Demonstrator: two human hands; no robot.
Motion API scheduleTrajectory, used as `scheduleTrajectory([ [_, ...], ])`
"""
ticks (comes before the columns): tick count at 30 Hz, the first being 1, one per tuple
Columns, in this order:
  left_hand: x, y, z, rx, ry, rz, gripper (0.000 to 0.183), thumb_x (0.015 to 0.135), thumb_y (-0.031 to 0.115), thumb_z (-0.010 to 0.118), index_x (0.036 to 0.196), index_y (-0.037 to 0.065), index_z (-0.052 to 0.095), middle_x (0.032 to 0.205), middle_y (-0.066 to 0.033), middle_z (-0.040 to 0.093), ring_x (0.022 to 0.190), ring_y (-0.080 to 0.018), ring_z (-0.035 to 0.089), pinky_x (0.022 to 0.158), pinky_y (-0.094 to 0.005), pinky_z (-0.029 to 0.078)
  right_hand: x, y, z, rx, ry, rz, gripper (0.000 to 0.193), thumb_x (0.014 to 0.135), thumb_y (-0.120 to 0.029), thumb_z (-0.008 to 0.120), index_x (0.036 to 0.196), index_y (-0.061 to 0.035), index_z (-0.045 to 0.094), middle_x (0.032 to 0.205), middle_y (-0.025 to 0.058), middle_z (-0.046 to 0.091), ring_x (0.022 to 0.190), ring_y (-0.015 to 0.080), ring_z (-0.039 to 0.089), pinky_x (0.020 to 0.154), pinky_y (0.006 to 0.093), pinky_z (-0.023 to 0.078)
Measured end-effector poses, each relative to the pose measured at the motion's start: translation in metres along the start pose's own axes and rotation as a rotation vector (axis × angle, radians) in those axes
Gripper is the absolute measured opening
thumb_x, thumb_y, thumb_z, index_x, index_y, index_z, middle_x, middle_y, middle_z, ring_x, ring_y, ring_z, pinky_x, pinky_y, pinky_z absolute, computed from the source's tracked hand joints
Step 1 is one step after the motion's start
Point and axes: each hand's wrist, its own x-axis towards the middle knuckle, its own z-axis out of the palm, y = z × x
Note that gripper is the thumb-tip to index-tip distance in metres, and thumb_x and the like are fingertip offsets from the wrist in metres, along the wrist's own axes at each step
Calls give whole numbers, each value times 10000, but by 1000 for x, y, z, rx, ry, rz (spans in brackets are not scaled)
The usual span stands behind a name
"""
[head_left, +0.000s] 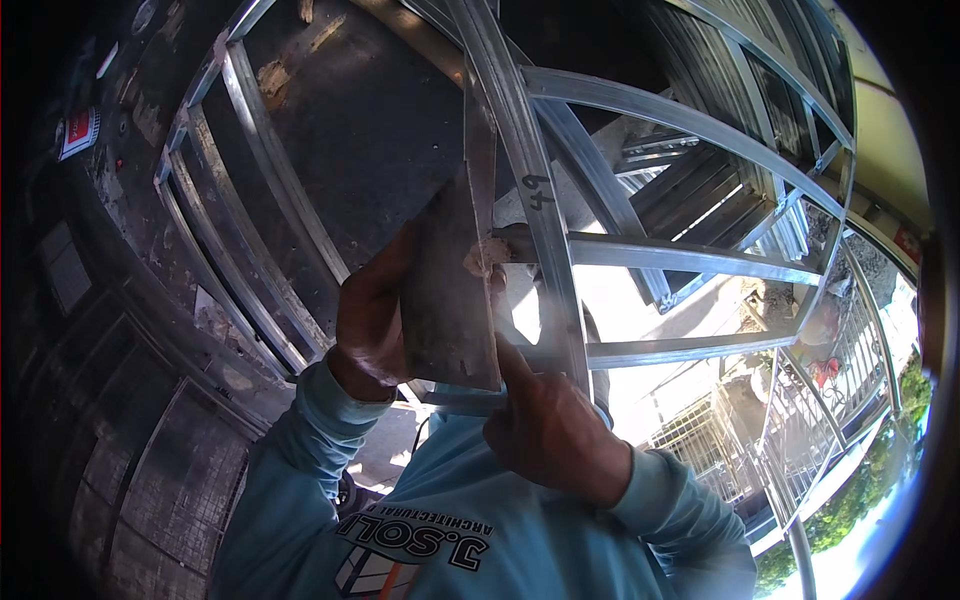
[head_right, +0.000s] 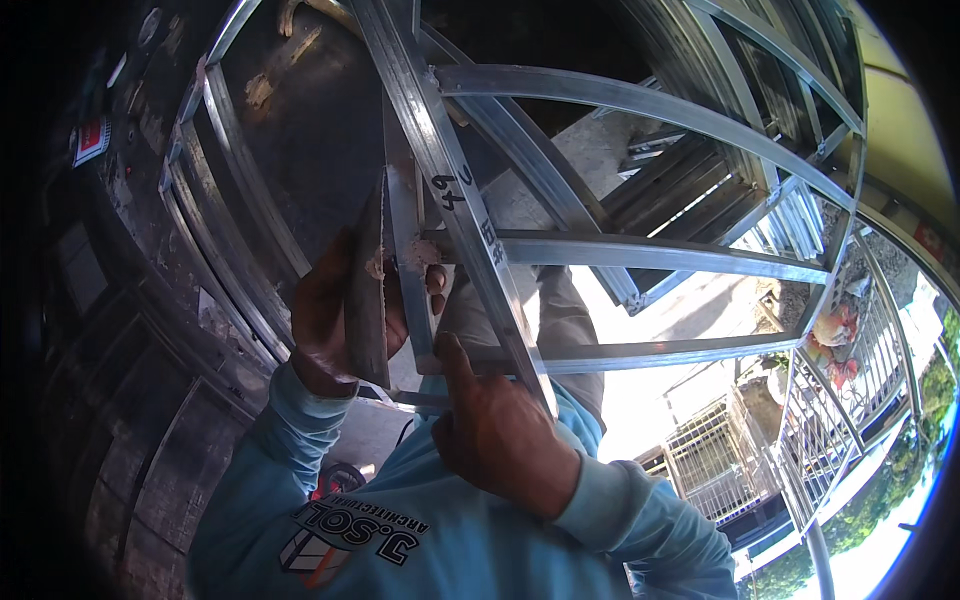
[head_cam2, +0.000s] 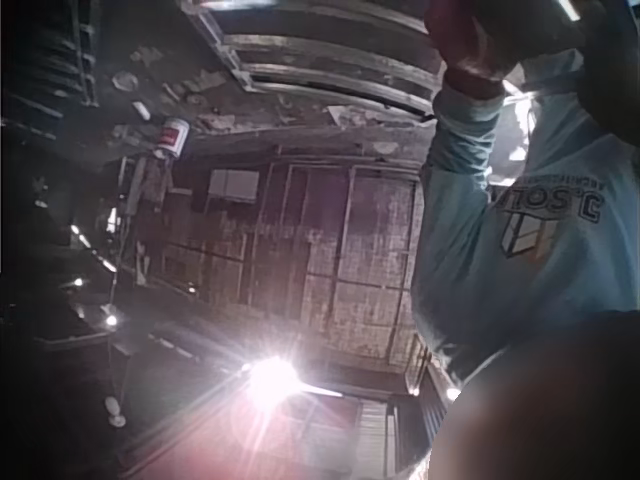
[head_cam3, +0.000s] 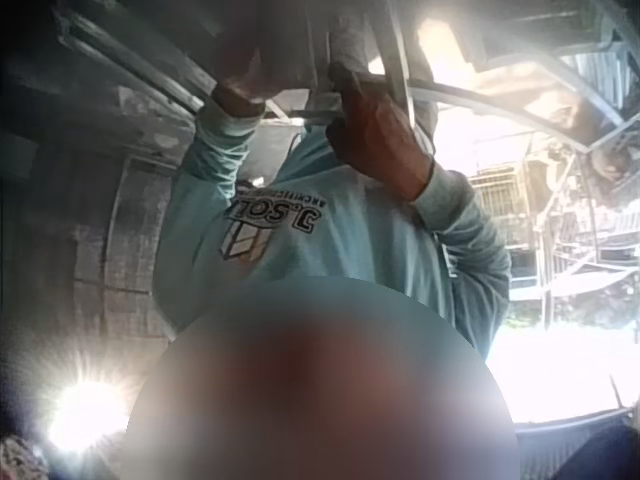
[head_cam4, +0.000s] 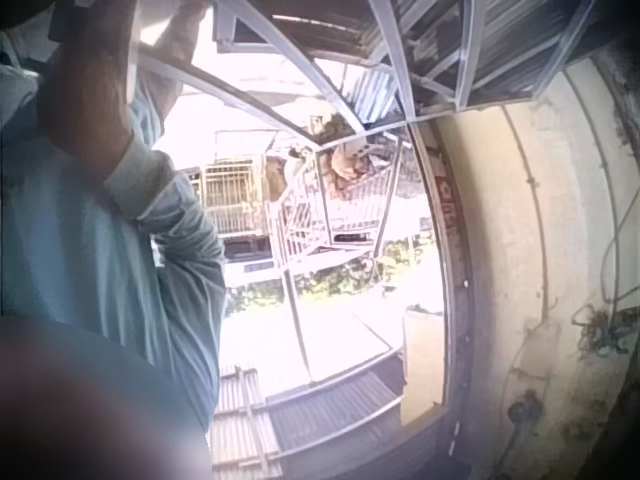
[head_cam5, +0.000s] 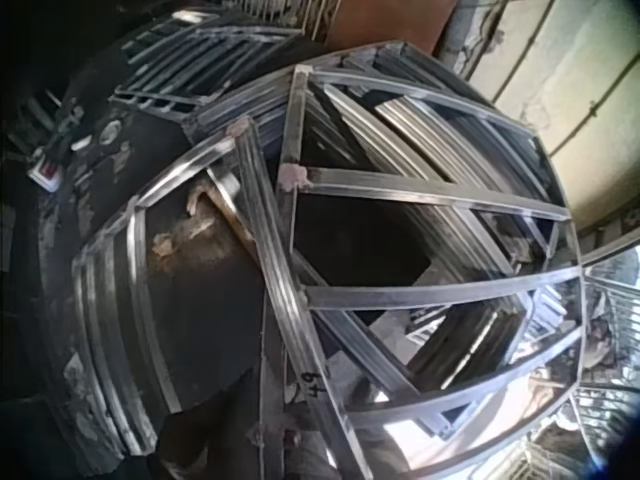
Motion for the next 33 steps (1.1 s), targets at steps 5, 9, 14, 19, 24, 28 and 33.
scheduleTrajectory([
  [5,0,-6,6,-51,98,0,489,1035,326,331,1428,38,375,1322,-279,473,1199,-422,499,1052,-546,385,5,-1,12,-171,59,78,671,769,6,537,1388,-42,282,577,225,567,544,435,585,561,525,463],
  [9,-4,-6,8,26,172,7,492,1036,349,320,1406,36,406,1268,-242,521,1170,-416,497,1028,-537,375,-9,3,8,-78,121,120,741,797,-123,585,1392,142,231,621,219,617,544,395,618,594,475,518],
  [14,-6,-5,12,194,174,28,475,1039,370,302,1333,43,482,1210,-193,555,1123,-378,478,991,-517,377,-9,4,1,397,91,49,699,786,-90,574,1374,107,252,610,208,609,555,374,622,608,447,503],
  [19,0,-8,20,180,206,19,455,1042,384,293,1240,54,535,1178,-157,562,1132,-367,465,982,-532,379,-3,9,10,517,71,11,645,773,-79,582,1348,50,319,585,191,587,581,362,627,608,445,482],
  [24,2,-4,21,264,149,-24,450,1046,390,275,1185,59,547,1197,-92,555,1150,-370,463,983,-557,376,-8,8,5,398,79,-11,647,767,-76,587,1356,51,353,589,199,590,582,368,628,605,446,490],
  [28,3,-7,19,175,76,0,453,1046,387,280,1217,58,539,1179,-107,569,1143,-368,473,989,-558,374,-11,8,0,278,69,-35,665,768,-85,599,1378,38,365,606,203,603,572,389,620,592,458,505],
  [33,3,-4,18,148,146,-29,470,1043,378,300,1285,39,517,1077,-110,619,1153,-379,474,1008,-557,361,-16,14,4,22,188,-140,614,770,-37,622,1355,-3,437,610,165,611,551,335,643,538,404,517],
])
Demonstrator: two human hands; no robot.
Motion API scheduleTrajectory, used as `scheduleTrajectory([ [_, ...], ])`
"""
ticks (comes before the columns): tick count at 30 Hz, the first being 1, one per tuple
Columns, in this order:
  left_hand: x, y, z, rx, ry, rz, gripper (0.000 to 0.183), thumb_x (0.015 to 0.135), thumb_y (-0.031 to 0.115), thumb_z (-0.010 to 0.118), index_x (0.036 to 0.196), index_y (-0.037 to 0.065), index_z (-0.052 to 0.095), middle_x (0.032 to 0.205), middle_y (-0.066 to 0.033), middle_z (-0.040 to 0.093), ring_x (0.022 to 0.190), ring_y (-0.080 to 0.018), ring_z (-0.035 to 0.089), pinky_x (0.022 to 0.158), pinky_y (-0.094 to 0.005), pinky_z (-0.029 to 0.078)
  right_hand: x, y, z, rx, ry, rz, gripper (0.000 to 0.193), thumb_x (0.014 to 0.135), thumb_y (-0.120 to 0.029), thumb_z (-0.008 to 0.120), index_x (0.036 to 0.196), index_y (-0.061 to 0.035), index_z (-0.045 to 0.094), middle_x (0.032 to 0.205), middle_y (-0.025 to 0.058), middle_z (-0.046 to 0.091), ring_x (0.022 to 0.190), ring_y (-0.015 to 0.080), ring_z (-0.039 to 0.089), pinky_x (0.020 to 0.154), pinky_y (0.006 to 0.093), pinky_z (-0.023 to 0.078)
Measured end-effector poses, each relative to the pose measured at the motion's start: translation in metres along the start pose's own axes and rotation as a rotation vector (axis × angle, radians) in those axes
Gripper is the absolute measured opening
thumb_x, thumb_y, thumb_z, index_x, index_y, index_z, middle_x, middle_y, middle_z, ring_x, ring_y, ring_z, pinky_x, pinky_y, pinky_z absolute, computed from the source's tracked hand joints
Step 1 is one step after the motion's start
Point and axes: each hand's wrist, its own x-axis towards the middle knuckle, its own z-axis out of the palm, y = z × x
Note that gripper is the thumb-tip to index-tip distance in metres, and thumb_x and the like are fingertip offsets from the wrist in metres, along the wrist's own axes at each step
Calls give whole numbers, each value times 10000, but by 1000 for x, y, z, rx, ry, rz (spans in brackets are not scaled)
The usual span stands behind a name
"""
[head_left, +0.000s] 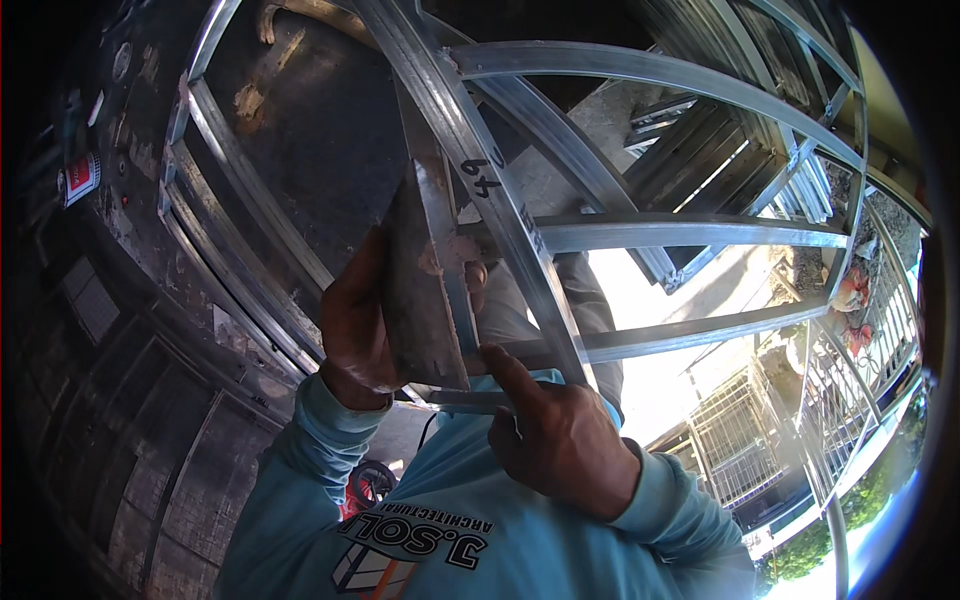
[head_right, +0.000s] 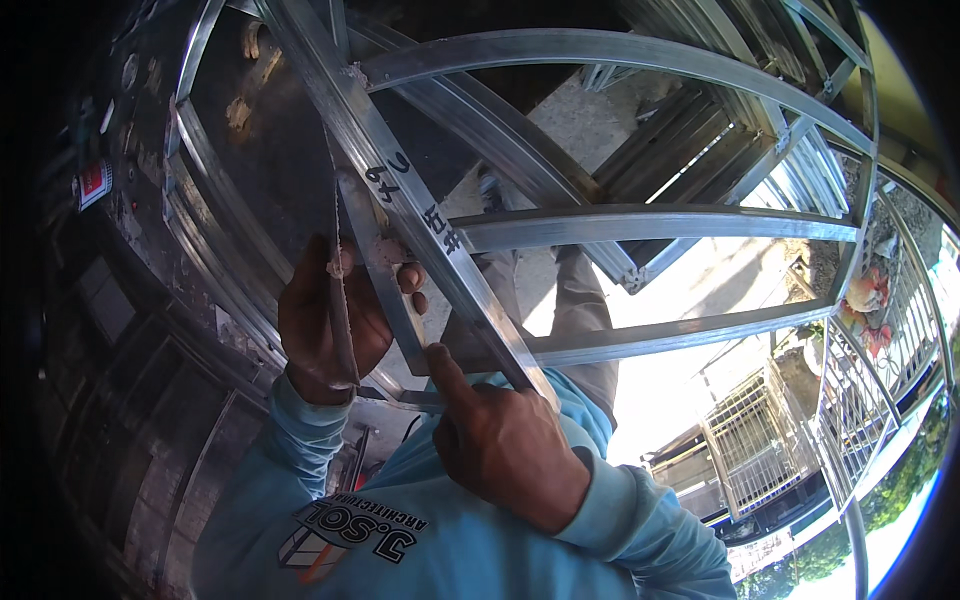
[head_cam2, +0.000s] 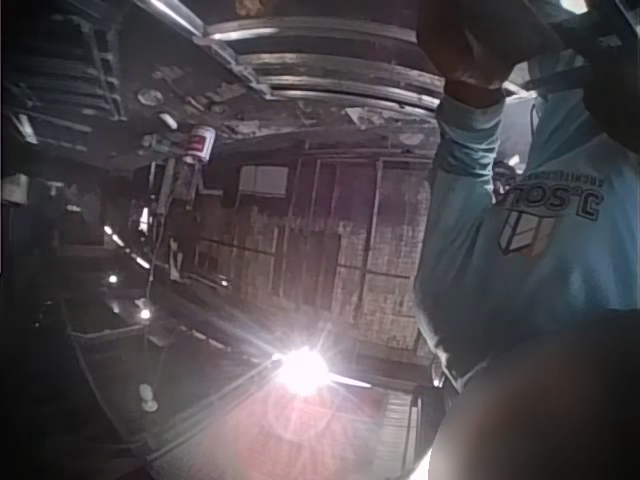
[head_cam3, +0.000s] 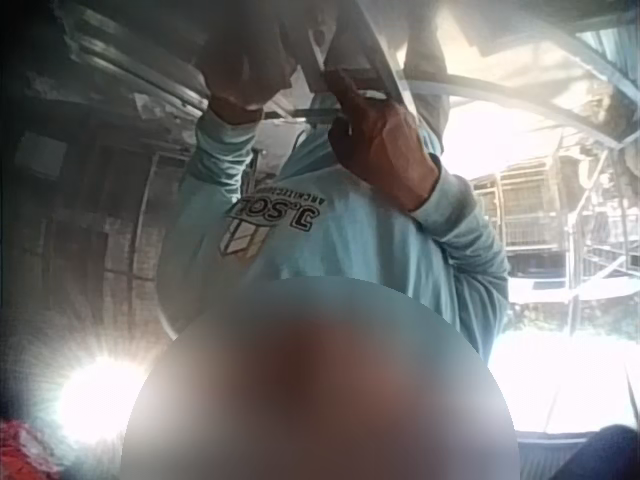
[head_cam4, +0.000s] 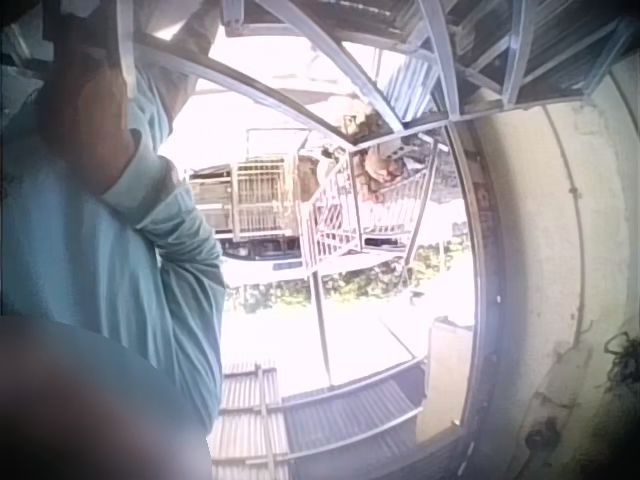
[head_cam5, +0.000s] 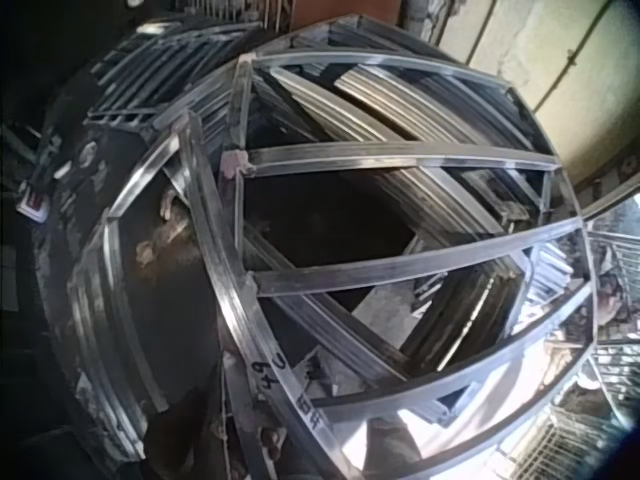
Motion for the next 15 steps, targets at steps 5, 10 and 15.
scheduleTrajectory([
  [5,-3,-2,6,-110,48,-6,462,1042,370,305,1266,32,525,1082,-94,620,1175,-396,473,1033,-558,350,-11,-1,-4,-83,114,-58,604,789,-52,647,1348,1,424,607,168,616,551,332,652,511,391,509],
  [10,0,-4,5,-123,-6,-7,450,1045,358,295,1242,32,535,1071,-92,617,1173,-401,473,1039,-562,346,-2,-8,-9,309,6,170,618,796,-53,654,1343,28,378,593,165,624,547,287,664,507,353,492],
  [15,0,-4,5,-73,-95,16,463,1050,336,259,1283,17,501,1135,-97,608,1217,-427,458,1060,-578,352,1,-5,-3,335,-35,149,608,793,-65,673,1328,28,398,624,155,638,557,272,663,529,355,496],
])
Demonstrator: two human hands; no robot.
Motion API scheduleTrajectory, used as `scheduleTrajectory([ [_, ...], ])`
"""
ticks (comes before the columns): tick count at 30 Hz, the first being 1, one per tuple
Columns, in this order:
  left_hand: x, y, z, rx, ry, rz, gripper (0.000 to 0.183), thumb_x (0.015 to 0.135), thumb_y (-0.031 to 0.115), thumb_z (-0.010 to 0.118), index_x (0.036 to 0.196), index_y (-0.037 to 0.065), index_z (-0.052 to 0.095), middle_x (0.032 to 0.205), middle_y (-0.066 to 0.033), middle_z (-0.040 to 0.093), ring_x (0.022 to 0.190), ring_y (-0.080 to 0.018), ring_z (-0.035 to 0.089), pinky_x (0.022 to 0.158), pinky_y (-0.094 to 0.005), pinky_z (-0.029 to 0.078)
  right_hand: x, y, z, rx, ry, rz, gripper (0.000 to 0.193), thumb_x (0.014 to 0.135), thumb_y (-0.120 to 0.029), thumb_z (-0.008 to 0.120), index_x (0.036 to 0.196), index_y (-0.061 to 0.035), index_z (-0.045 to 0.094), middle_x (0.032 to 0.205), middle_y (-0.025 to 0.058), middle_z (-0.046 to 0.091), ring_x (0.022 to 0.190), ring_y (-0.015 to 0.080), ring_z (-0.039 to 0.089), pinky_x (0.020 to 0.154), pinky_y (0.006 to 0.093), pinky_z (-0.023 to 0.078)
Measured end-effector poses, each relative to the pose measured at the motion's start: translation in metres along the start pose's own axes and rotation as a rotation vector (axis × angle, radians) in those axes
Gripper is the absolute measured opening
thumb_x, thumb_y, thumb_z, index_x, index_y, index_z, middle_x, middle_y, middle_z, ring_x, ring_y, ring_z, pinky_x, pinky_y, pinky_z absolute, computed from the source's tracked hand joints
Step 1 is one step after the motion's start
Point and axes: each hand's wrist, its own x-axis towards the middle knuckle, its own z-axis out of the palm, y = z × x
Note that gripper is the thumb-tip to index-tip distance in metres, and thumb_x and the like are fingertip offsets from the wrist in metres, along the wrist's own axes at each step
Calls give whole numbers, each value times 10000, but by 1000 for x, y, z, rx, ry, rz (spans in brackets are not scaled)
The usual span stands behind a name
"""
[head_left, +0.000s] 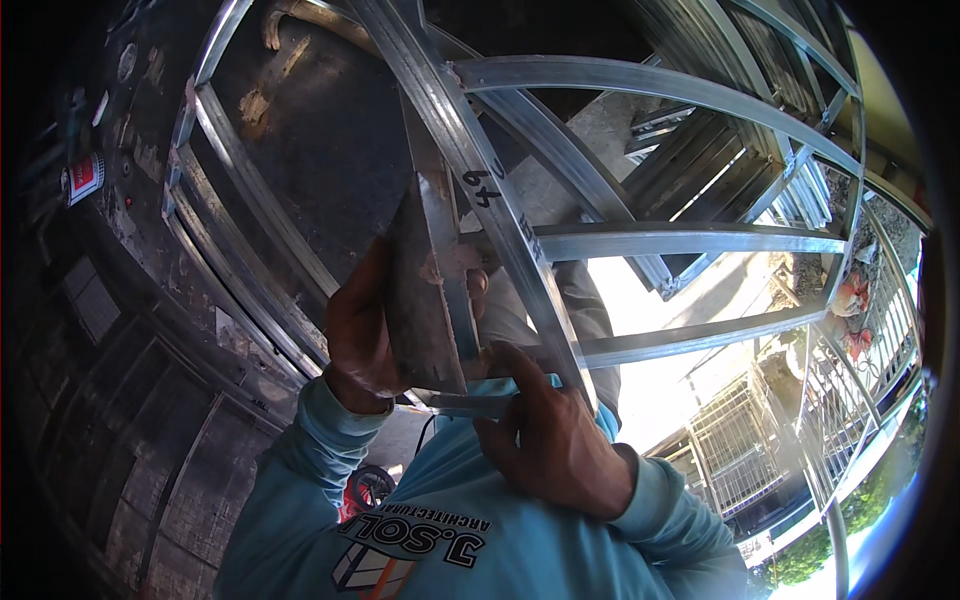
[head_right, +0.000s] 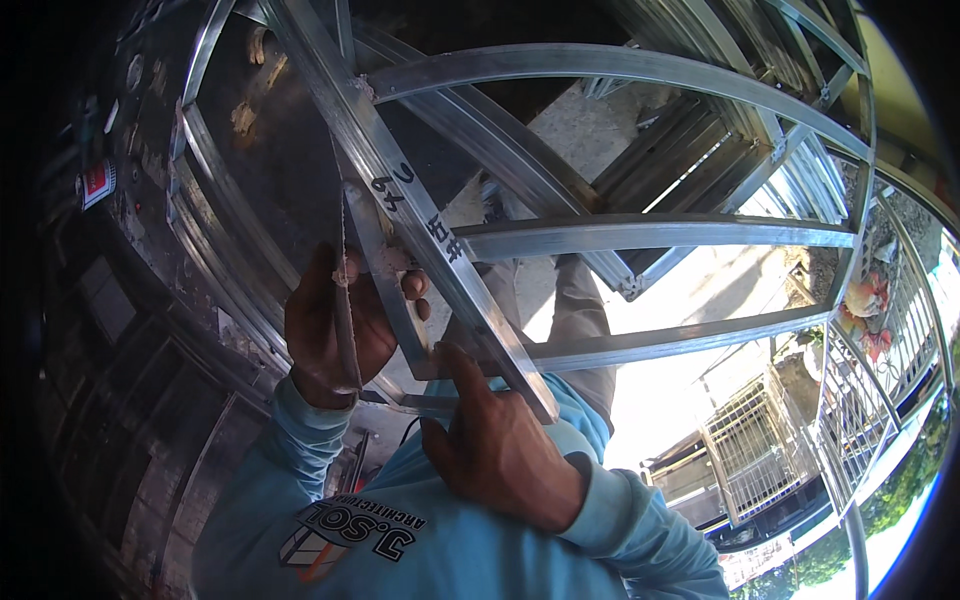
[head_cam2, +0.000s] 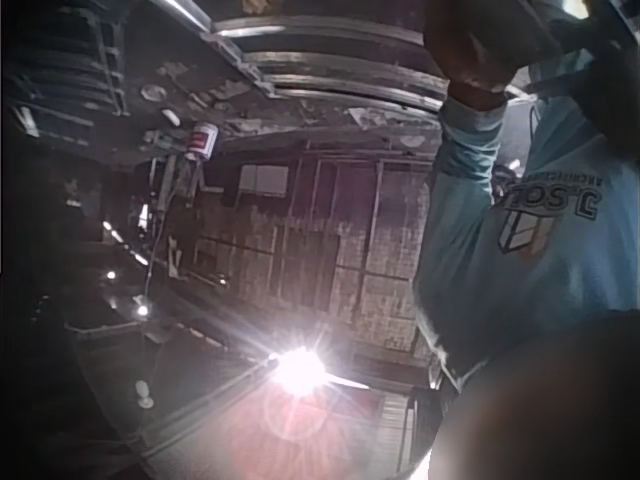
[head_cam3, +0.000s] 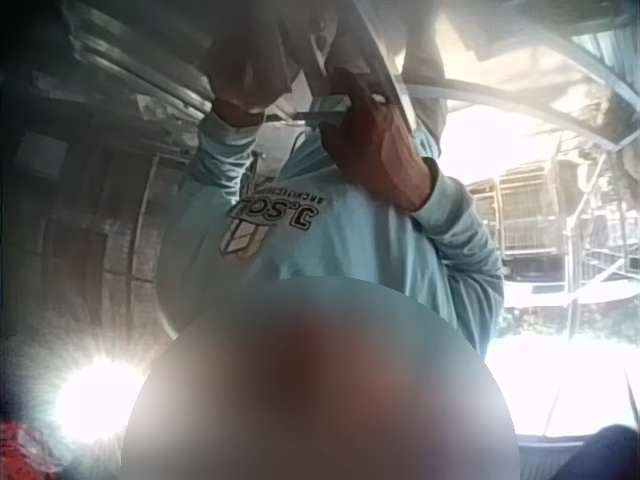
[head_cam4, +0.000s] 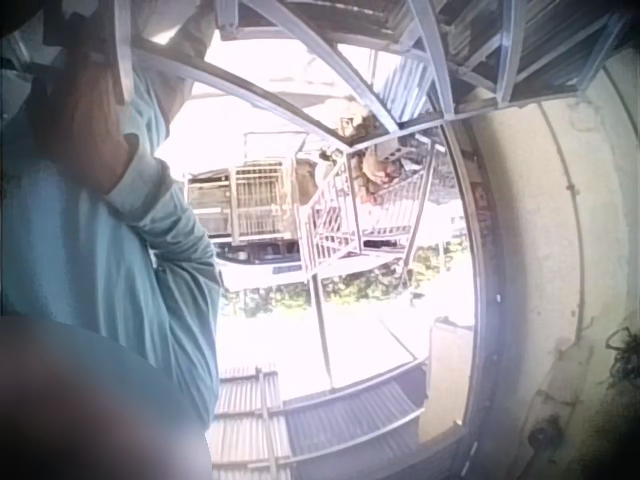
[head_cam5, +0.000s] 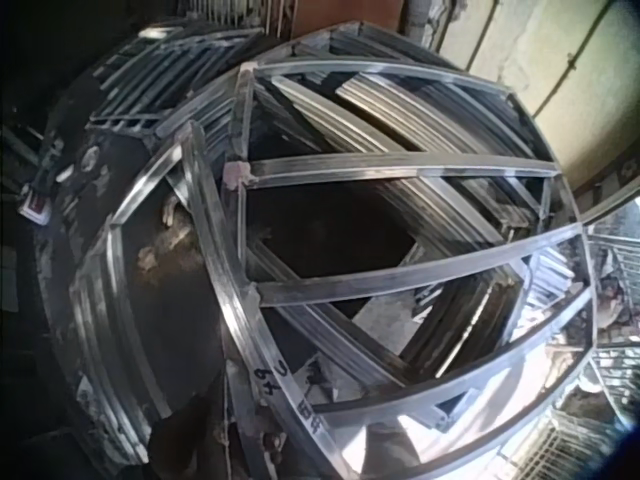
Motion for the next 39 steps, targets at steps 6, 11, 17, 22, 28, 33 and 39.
scheduleTrajectory([
  [6,-6,0,2,-79,20,37,464,1046,293,285,1423,33,362,1299,-184,548,1205,-338,550,1008,-493,481,-11,-2,-7,2,202,-218,280,829,-70,696,1061,-8,551,629,113,628,544,226,641,513,333,485],
  [11,-33,-8,13,434,127,215,442,1022,266,366,1386,17,400,1244,-169,585,1106,-277,622,960,-419,522,-16,2,-29,51,334,-444,92,840,12,673,900,0,605,739,112,650,656,210,647,596,297,485],
  [17,-65,-37,32,710,383,407,384,946,235,506,1219,-30,559,1095,-124,658,971,-209,663,873,-348,533,-7,-14,-34,-288,201,-810,370,773,91,622,1110,-58,654,982,132,643,733,235,675,609,316,539],
  [22,-80,-75,25,674,375,367,363,951,200,501,1196,-56,579,1062,-138,679,952,-212,677,880,-346,538,-32,14,-37,-688,176,-1019,440,682,48,654,1083,-129,693,990,90,593,750,247,673,609,349,566],
  [28,-88,-133,50,528,272,302,373,951,214,495,1206,-47,571,1078,-151,673,938,-242,679,860,-371,550,-85,47,-55,-870,330,-1211,441,633,-28,692,1058,-144,707,1044,47,597,682,159,619,539,289,503],
  [33,-65,-187,53,538,254,191,368,952,203,489,1212,-49,558,1073,-150,666,934,-242,675,857,-372,551,-133,91,-89,-901,430,-1285,365,635,-64,704,996,-113,718,1032,38,599,677,143,618,517,281,488],
  [39,-20,-244,51,319,224,-6,323,956,190,491,1156,-44,590,1009,-135,678,901,-216,678,811,-337,551,-159,145,-141,-568,710,-1092,214,690,1,717,901,-33,716,918,87,626,702,180,621,530,277,487],
])
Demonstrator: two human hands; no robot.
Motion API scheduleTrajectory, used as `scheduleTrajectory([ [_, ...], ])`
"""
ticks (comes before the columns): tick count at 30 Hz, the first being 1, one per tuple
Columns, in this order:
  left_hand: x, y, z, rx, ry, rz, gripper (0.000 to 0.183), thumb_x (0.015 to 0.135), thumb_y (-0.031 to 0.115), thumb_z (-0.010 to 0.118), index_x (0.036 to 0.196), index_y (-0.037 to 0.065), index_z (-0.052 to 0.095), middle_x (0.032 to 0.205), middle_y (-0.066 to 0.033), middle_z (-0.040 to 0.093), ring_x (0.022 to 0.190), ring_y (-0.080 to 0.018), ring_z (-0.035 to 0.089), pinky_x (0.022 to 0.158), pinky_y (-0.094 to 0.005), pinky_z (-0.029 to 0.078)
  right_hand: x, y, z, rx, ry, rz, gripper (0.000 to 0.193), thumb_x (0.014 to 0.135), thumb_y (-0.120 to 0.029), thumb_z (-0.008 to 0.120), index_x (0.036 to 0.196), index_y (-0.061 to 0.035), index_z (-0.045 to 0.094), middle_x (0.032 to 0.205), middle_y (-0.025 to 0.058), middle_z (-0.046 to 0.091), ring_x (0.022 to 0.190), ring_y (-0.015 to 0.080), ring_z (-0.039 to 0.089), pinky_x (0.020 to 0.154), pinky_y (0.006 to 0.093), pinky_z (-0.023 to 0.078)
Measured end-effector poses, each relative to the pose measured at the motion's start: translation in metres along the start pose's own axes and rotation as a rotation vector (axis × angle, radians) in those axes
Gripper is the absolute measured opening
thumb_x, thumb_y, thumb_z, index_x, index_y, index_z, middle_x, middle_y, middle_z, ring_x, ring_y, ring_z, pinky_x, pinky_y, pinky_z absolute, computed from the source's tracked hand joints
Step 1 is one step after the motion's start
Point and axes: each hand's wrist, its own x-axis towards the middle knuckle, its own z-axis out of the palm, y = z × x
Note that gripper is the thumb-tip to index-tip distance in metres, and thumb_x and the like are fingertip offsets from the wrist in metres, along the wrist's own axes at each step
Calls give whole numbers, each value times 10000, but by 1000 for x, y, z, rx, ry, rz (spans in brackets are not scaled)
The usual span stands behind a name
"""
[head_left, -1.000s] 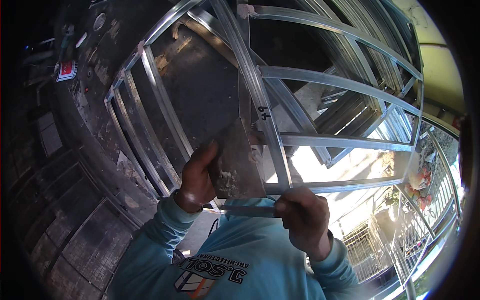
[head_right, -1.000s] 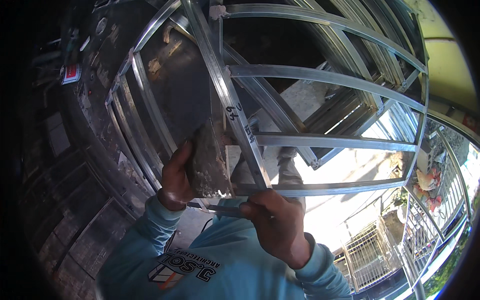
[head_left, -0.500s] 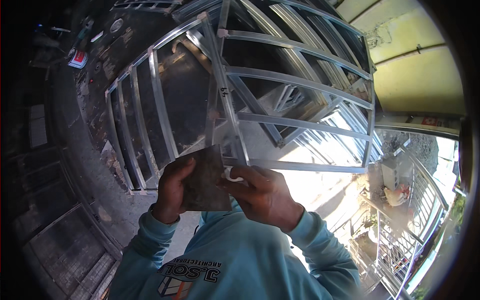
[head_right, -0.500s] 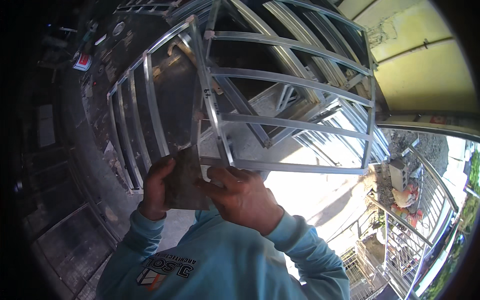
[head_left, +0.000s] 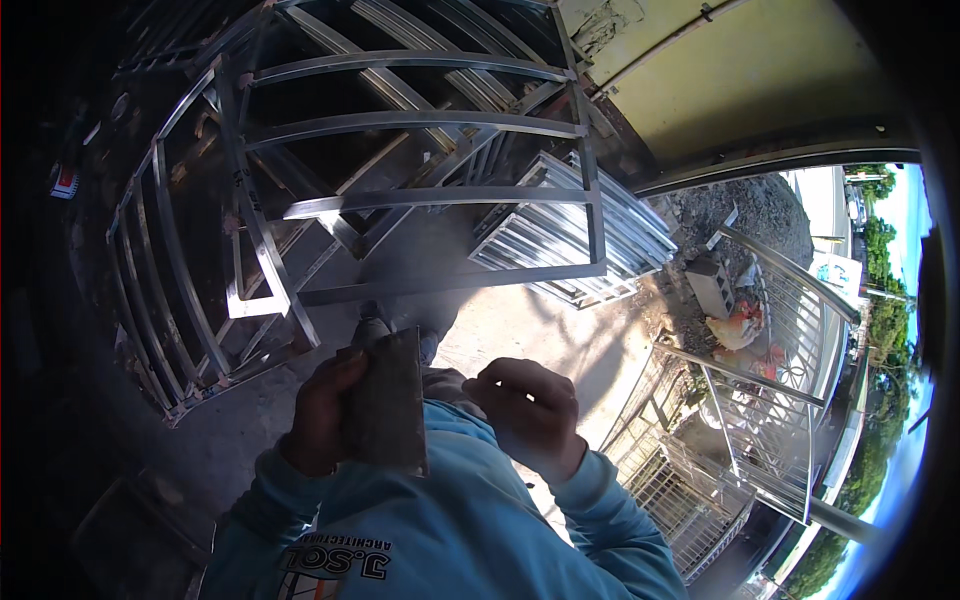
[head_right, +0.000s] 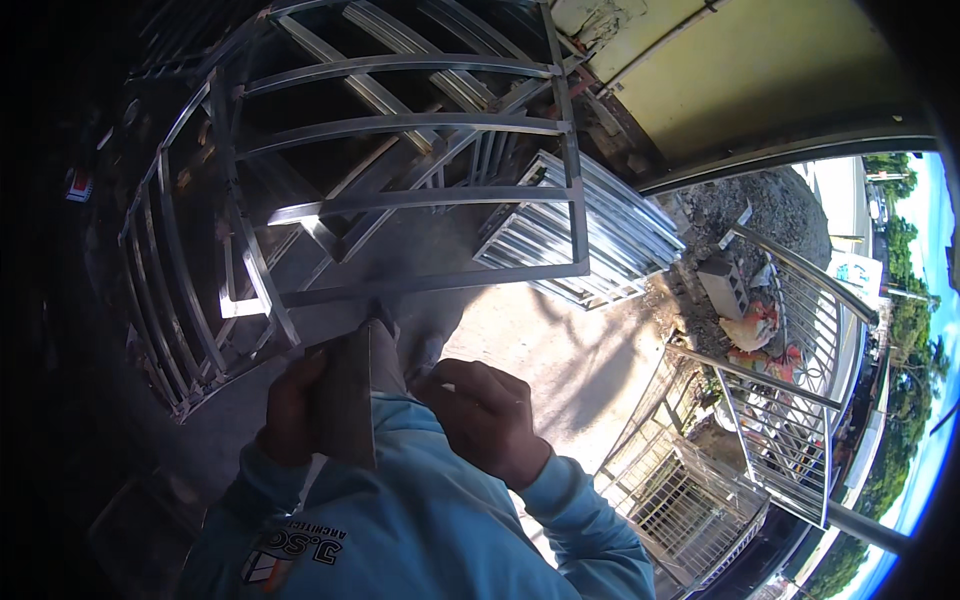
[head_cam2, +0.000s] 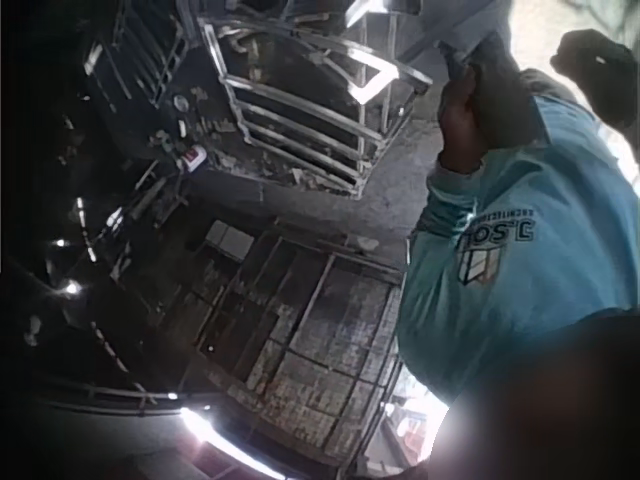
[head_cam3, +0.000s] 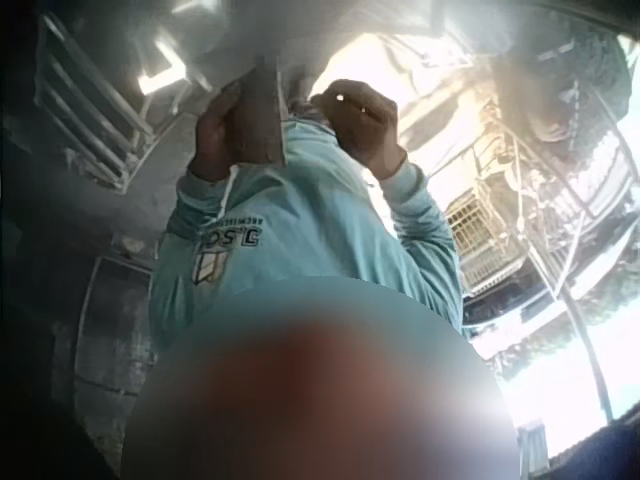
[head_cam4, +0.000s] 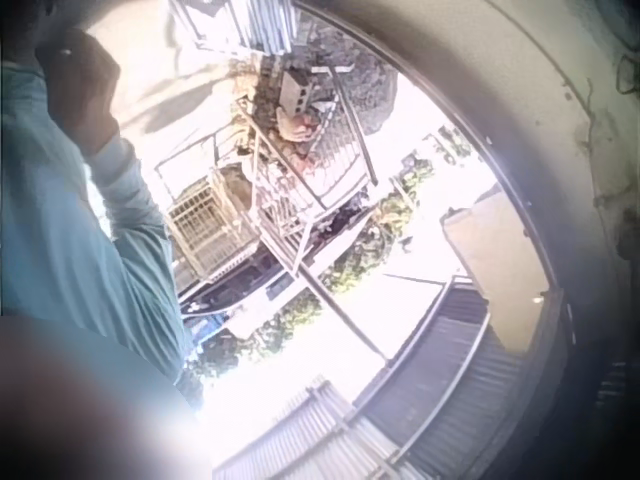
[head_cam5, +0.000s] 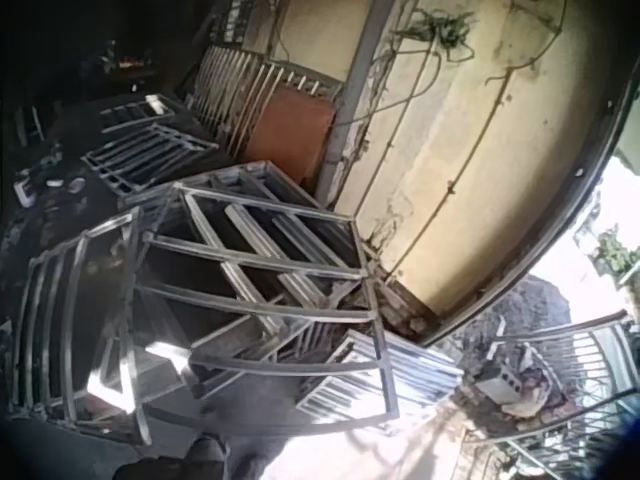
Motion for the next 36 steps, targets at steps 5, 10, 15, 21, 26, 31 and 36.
scheduleTrajectory([
  [5,25,-26,-19,849,77,267,297,923,210,569,996,-70,636,945,-96,664,799,-130,614,726,-267,479,5,42,-75,-198,141,346,137,786,47,656,908,7,705,887,107,623,734,199,631,599,281,495],
  [10,62,-1,2,824,79,420,184,890,117,577,791,-33,618,733,-59,581,643,-115,493,646,-272,426,32,80,-123,-43,268,626,165,911,-56,581,1007,68,633,971,97,572,556,73,450,472,230,346],
  [15,79,20,26,854,185,495,248,899,140,587,711,-21,569,813,-93,608,650,-116,506,720,-306,449,66,99,-139,188,165,784,245,874,-50,588,1088,69,607,857,65,554,569,94,447,491,242,355],
  [21,93,24,18,794,251,572,325,924,224,602,695,-1,555,967,-143,636,750,-131,545,774,-328,436,82,120,-140,527,176,1062,470,888,-321,625,1124,85,610,765,64,555,598,126,482,510,265,395],
  [26,103,44,37,1005,277,508,301,943,281,573,862,-8,594,953,-128,632,772,-126,520,722,-307,399,92,139,-145,582,160,1046,313,862,-69,616,1136,81,603,728,40,509,592,123,465,510,265,399],
  [31,128,49,64,1047,326,738,320,932,273,578,1033,-29,613,930,-102,615,753,-106,492,674,-284,371,99,162,-157,587,66,987,325,872,-111,614,1134,80,604,693,17,480,578,104,449,508,253,396],
  [36,130,58,82,1050,388,710,365,926,271,591,1127,-34,597,973,-63,587,751,-70,470,650,-229,349,120,200,-175,529,2,872,306,859,-105,616,1117,59,624,695,33,545,555,102,474,514,257,378],
])
